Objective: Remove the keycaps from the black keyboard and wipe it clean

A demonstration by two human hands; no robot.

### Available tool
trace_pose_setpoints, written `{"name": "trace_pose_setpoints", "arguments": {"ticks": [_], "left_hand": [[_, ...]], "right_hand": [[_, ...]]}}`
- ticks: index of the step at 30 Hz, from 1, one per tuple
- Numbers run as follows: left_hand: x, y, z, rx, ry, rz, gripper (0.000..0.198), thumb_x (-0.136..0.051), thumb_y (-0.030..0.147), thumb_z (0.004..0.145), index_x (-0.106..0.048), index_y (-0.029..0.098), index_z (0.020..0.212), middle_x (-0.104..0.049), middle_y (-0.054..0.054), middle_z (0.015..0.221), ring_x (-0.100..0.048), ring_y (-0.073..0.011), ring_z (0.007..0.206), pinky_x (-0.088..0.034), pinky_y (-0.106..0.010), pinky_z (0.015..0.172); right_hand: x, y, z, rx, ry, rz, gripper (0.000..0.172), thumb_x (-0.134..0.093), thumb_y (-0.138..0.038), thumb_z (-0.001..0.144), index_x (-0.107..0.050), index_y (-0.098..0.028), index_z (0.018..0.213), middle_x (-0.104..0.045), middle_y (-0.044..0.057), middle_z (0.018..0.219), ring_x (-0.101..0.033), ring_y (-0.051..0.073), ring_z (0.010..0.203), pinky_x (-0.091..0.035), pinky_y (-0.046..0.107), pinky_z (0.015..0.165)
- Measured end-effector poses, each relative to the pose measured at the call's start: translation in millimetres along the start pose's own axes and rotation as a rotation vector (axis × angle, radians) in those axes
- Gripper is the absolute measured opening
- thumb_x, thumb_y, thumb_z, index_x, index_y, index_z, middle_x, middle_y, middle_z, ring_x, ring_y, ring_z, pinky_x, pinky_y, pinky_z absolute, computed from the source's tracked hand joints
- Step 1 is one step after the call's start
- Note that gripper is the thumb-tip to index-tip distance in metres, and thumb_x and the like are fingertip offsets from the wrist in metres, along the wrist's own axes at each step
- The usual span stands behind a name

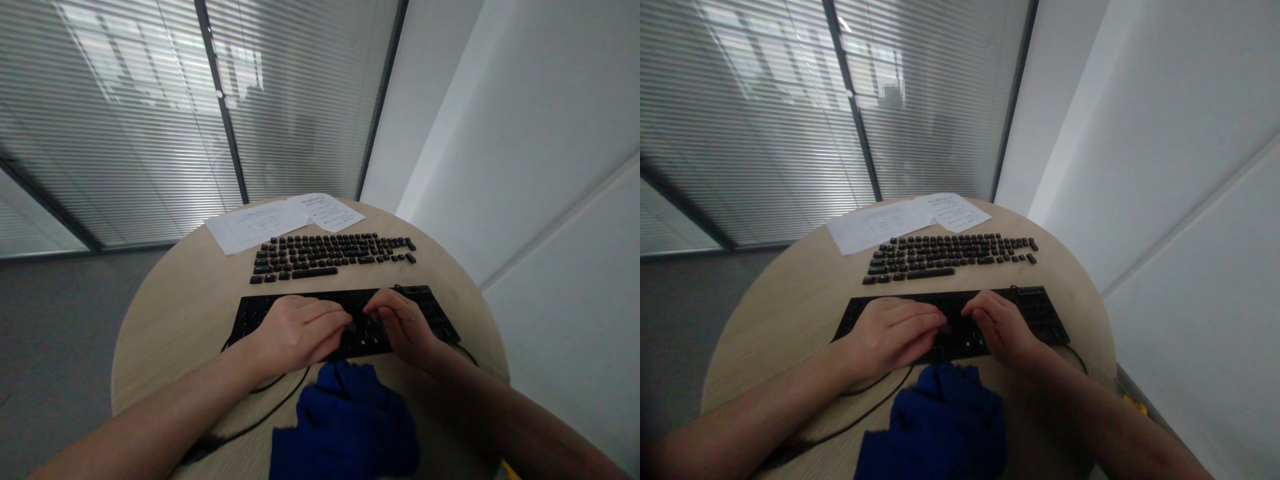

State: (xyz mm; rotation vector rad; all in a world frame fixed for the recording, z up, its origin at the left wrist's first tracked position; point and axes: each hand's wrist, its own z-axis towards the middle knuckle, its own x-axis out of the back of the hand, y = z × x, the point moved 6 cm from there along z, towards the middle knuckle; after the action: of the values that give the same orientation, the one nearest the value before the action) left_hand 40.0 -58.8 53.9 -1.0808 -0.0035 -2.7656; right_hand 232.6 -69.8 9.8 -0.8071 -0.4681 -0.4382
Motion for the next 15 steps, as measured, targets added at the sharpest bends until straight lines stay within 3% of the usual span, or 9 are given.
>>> {"name": "trace_pose_setpoints", "arguments": {"ticks": [5,10,15], "left_hand": [[2.3,3,-1,-0.028,0.030,0.037,0.015,-0.058,0.019,0.099,-0.069,0.016,0.109,-0.079,-0.005,0.095,-0.075,-0.0155,0.077,-0.061,-0.026,0.067],[2.2,5,-3,-0.042,0.054,0.065,0.014,-0.059,0.017,0.099,-0.070,0.016,0.107,-0.079,-0.004,0.093,-0.073,-0.0156,0.074,-0.059,-0.027,0.062],[1.8,4,-4,-0.040,0.031,0.077,0.014,-0.056,0.017,0.102,-0.070,0.016,0.102,-0.076,-0.003,0.087,-0.070,-0.0146,0.070,-0.056,-0.026,0.058]], "right_hand": [[-18,-3,-4,0.021,-0.154,-0.008,0.023,-0.057,-0.037,0.100,-0.075,-0.023,0.099,-0.077,0.007,0.082,-0.070,0.020,0.069,-0.055,0.030,0.066],[-24,2,-6,-0.074,-0.117,0.019,0.022,-0.068,-0.041,0.092,-0.077,-0.022,0.098,-0.066,0.000,0.063,-0.056,0.015,0.052,-0.044,0.026,0.052],[-22,7,-6,-0.200,-0.153,0.072,0.022,-0.071,-0.041,0.090,-0.076,-0.020,0.095,-0.056,-0.003,0.056,-0.048,0.012,0.049,-0.036,0.024,0.047]]}}
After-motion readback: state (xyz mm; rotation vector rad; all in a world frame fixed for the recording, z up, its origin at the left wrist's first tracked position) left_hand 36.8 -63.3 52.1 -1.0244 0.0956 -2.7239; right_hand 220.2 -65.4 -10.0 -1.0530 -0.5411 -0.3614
